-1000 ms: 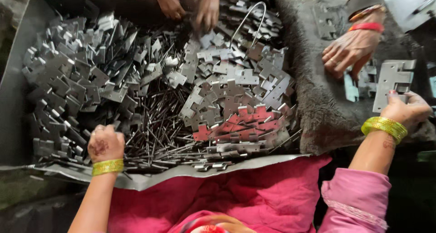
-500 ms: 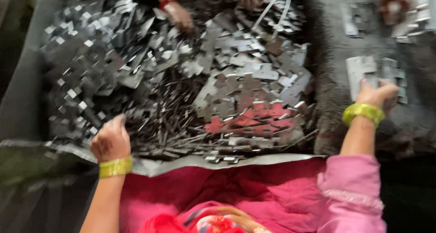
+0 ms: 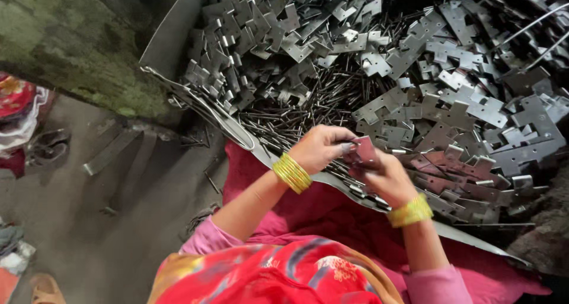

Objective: The person sits on the floor and repeatedly picks up small metal plates and pins from a large pile, inserts the pins into the plates, and places the assembled units into a nearby container. The process is continuous and repetitive, with the person handling the parts by hand.

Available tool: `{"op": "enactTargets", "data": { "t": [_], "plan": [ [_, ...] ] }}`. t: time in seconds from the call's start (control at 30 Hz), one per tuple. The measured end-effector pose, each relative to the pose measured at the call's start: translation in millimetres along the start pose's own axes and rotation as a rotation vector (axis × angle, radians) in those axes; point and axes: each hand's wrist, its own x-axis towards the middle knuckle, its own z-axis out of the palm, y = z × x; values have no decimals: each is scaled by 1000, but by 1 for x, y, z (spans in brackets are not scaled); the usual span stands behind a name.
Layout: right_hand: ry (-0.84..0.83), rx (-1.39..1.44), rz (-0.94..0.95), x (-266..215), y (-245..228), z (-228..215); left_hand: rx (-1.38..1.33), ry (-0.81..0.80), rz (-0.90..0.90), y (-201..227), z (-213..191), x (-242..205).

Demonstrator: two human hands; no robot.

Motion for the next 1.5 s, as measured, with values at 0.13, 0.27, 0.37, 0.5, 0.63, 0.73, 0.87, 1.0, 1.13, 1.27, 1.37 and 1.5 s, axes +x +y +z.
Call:
{"op": "enactTargets", "data": {
  "t": [0.13, 0.27, 0.37, 0.5, 0.63, 0.73, 0.87, 1.0, 1.13, 1.27, 1.37, 1.5],
  "plan": [
    [-140, 393, -243, 49, 11, 4, 528, 441, 37, -29, -5, -29],
    [179, 288, -266, 121, -11, -4, 919, 697, 102, -63, -17, -65],
    [404, -1031, -369, 161, -20, 22, 966, 653, 191, -72, -19, -76],
    [294, -1434, -736, 175, -23, 44, 951, 658, 144, -68, -18, -72],
    [223, -1667, -848, 151, -41, 31, 971, 656, 131, -69, -19, -75],
    [185, -1783, -869, 99, -60, -5, 932, 659, -2, -78, -18, -66],
    [455, -1398, -731, 2, -77, -66, 853, 560, 32, -90, 7, 5],
    [653, -840, -743, -80, -81, -93, 844, 391, -80, -100, 63, 119],
    [874, -652, -797, -141, -72, -92, 951, 433, -293, -84, 89, 189],
    [786, 43, -893, -145, -44, -79, 703, 158, -449, -61, 57, 179],
    [776, 271, -783, -116, -25, -62, 595, 202, -416, -51, 11, 133],
    [774, -376, -582, -73, -20, -33, 776, 477, -237, -60, -53, 39]
  ]
}}
